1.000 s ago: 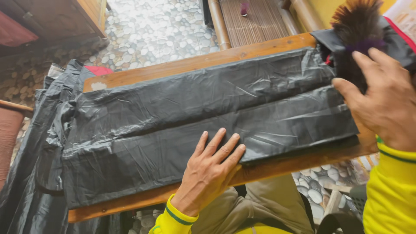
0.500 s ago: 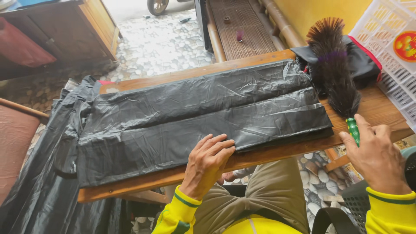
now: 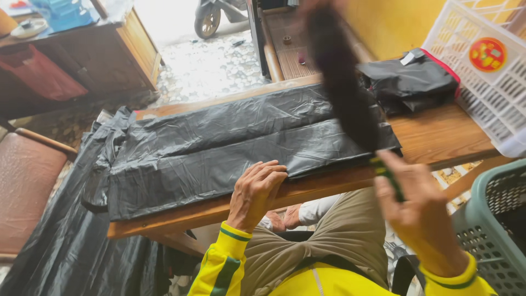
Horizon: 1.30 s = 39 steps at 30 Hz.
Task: The person uses a feather duster to clean the surface of a black plastic sheet laid out on a wooden table. They smooth the plastic with their hands and brush it repeatedly to remove dust or debris.
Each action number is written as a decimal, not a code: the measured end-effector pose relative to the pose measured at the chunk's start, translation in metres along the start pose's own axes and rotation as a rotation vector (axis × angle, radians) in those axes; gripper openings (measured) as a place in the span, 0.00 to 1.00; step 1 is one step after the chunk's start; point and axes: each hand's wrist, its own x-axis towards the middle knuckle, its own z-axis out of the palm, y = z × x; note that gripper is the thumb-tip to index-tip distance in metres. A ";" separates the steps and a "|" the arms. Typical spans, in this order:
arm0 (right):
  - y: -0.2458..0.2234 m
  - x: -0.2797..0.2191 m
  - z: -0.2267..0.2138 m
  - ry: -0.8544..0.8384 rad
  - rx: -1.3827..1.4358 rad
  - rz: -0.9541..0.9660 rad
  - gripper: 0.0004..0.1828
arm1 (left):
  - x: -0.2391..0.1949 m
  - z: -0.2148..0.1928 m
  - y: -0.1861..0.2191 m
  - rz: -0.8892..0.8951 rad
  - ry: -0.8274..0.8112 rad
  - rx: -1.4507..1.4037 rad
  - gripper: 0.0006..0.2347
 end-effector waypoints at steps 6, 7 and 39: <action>0.000 0.000 0.028 -0.423 -0.148 0.150 0.26 | 0.002 -0.004 0.006 -0.020 0.024 -0.051 0.02; 0.009 0.005 0.025 -0.408 -0.150 0.147 0.26 | 0.006 -0.005 0.002 -0.007 0.032 -0.048 0.02; 0.032 0.013 -0.012 -0.361 -0.358 0.712 0.27 | -0.001 -0.002 -0.001 0.051 0.051 -0.050 0.02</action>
